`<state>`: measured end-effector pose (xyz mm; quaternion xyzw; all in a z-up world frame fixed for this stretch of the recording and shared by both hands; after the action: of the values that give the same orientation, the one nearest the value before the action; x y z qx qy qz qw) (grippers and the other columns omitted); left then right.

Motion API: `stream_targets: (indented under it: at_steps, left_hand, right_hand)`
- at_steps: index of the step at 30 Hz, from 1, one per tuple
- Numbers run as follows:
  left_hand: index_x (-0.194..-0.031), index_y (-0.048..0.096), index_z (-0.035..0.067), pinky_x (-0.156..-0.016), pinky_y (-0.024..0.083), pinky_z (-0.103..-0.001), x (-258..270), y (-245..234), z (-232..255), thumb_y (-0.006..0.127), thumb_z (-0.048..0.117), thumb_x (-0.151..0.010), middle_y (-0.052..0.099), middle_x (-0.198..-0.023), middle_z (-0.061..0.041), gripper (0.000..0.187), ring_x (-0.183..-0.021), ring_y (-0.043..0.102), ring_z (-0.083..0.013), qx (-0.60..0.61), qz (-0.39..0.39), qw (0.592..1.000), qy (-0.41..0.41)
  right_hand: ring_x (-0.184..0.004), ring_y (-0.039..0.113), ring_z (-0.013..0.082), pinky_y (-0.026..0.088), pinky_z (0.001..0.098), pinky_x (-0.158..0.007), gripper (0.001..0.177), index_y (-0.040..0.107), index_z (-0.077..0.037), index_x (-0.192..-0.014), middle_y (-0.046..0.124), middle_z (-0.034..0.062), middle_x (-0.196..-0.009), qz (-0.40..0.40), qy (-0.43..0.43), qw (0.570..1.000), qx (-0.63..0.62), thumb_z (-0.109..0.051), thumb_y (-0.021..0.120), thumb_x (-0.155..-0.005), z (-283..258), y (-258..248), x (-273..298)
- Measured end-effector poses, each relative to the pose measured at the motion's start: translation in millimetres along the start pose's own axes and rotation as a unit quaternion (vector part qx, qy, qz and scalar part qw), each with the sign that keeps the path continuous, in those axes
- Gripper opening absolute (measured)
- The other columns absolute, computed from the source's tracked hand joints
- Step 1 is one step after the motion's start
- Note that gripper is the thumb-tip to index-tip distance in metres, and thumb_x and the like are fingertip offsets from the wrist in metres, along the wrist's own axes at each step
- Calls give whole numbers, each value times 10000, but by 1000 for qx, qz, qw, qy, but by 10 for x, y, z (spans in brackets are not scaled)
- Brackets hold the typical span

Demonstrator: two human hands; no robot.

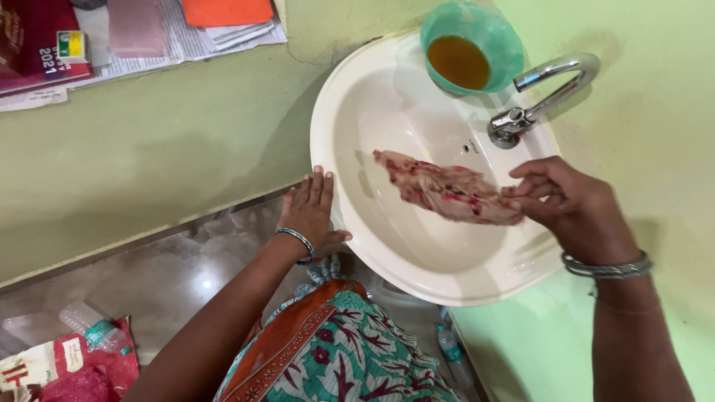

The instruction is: The person cleans a white bathroom sink using a patterned cloth and a bowl of liquid. They wipe the sink basin, faucet, and surrounding surfaces, repeatedly dipping the cloth into the bowl to soak it. The person also rinses the cloth under running water from the faucet and wrings it out before continuing to wipe the sink.

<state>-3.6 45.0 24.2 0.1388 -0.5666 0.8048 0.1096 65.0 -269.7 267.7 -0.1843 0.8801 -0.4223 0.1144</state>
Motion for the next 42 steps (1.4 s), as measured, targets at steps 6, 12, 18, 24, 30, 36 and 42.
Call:
stream_targets:
  at_steps: [6,12,18,24,30,36,42]
  left_hand:
    - [-1607,-84,54,-1229,111,-557,29,-54,41,688,711,-799,-88,-1698,-195,1296,-1574,12,-353,19,-7,1000,-2]
    - [-1606,-100,69,-1241,97,-538,60,-120,80,694,666,-813,-99,-1701,-185,1271,-1575,0,-353,21,-33,999,-21]
    - [-1604,-89,46,-1228,102,-571,-22,-64,77,729,669,-787,-99,-1693,-221,1314,-1566,9,-415,9,-23,999,-21]
    - [-1604,-55,34,-1212,134,-586,-100,-25,85,752,667,-772,-62,-1688,-247,1320,-1558,69,-436,-8,-34,999,-31]
    - [-1613,-49,70,-1196,174,-578,-88,-23,85,761,663,-753,-52,-1695,-214,1322,-1552,128,-412,-3,-27,999,-41]
    - [-1620,-51,87,-1179,209,-596,-53,-31,80,753,675,-754,-77,-1706,-194,1320,-1557,139,-400,-5,-27,999,-45]
    - [-1602,-110,84,-1174,203,-591,-86,-19,86,728,697,-773,-126,-1688,-209,1329,-1551,113,-397,-3,-40,998,-41]
  right_hand:
    - [-942,716,142,583,261,-848,216,651,26,-1173,731,112,-1032,82,-94,992,24,15,761,-986,-62,-377,27]
    - [-1041,757,181,620,296,-954,143,594,36,-1152,729,124,-1081,109,-124,978,-127,92,676,-1048,359,-145,-313]
    - [-1188,613,313,532,397,-998,521,617,-91,-1292,556,192,-1318,-66,18,998,4,-70,791,-802,1670,1390,-1001]
    - [-1294,438,481,422,524,-1077,694,416,-85,-1510,402,265,-1442,-190,59,961,192,-223,651,-872,2479,2552,-1160]
    - [-1322,506,446,472,558,-1040,435,555,-87,-1381,408,212,-1550,-177,28,905,386,-222,539,-968,2666,2983,-1235]
    - [-1288,553,317,473,530,-996,557,545,-85,-1399,403,127,-1551,-265,-8,813,519,-374,636,-931,2306,2608,-1150]
    - [-1357,448,362,455,560,-987,810,401,-158,-1504,377,148,-1506,-231,44,868,438,-329,787,-813,2312,2732,-1178]
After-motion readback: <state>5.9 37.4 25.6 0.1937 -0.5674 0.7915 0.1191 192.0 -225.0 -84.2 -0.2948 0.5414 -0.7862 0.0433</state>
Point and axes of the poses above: each hand's wrist, its own x-axis away from the middle knuckle, its own y-axis out of the palm, z = x × y, the point moved 3 cm from there along -x, towards the middle knuckle
